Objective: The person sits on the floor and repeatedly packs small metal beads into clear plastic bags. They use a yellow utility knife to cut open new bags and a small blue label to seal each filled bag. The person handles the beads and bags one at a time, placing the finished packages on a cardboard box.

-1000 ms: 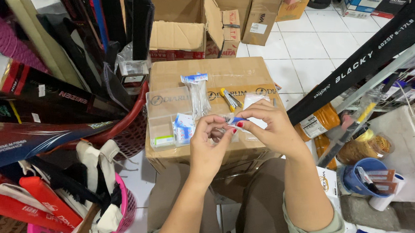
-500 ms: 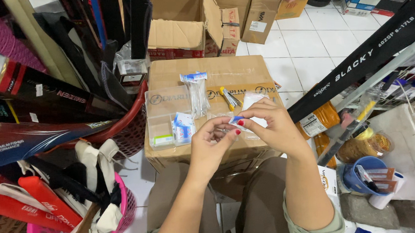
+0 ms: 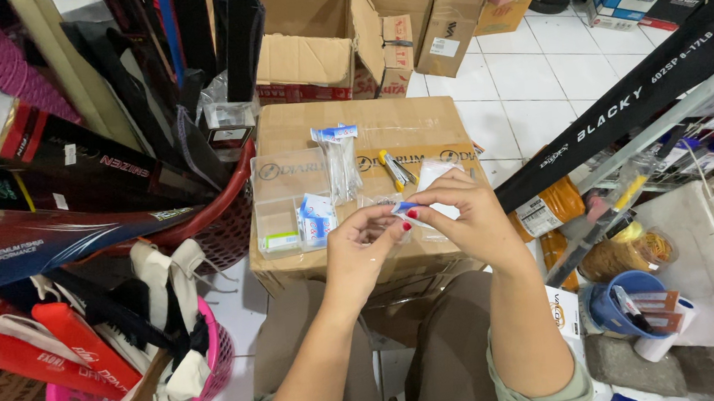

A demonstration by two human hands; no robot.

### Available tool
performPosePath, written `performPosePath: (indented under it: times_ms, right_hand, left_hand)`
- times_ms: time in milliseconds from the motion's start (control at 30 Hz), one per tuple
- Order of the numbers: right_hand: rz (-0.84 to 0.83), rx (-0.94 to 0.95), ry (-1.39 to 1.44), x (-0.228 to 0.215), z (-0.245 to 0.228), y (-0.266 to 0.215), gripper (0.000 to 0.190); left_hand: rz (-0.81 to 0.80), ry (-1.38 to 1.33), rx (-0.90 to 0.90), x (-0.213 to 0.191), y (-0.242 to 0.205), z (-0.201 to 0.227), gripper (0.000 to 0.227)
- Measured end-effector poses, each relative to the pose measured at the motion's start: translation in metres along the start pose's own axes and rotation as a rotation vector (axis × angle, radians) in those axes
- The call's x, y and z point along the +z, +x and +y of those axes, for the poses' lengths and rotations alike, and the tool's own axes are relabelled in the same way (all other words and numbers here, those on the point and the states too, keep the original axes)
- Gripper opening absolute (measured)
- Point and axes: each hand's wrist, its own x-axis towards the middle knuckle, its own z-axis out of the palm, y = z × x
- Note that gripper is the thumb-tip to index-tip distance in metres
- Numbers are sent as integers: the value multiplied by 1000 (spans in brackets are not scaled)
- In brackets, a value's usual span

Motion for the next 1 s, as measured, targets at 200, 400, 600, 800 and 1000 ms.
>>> performPosePath:
  times_ms: [200,400,600,800,1000]
  right_hand:
    - [-8,53,53,-2,12,-4,14]
    - [-13,80,47,0,1,1,11]
    - [5,236,126,-11,1,6,20]
    - [214,505,-166,-6,149,1,17]
    - [67,377,-450,61,212,25,37]
  left_hand:
    - [13,33,49,1,-3,5,12]
    - [35,213,135,2,-4,8,4]
    - [72,251,150,2,-7,13,4]
    - [286,133,150,-10,0,16,4]
    - [387,66,186,-3,0,18,4]
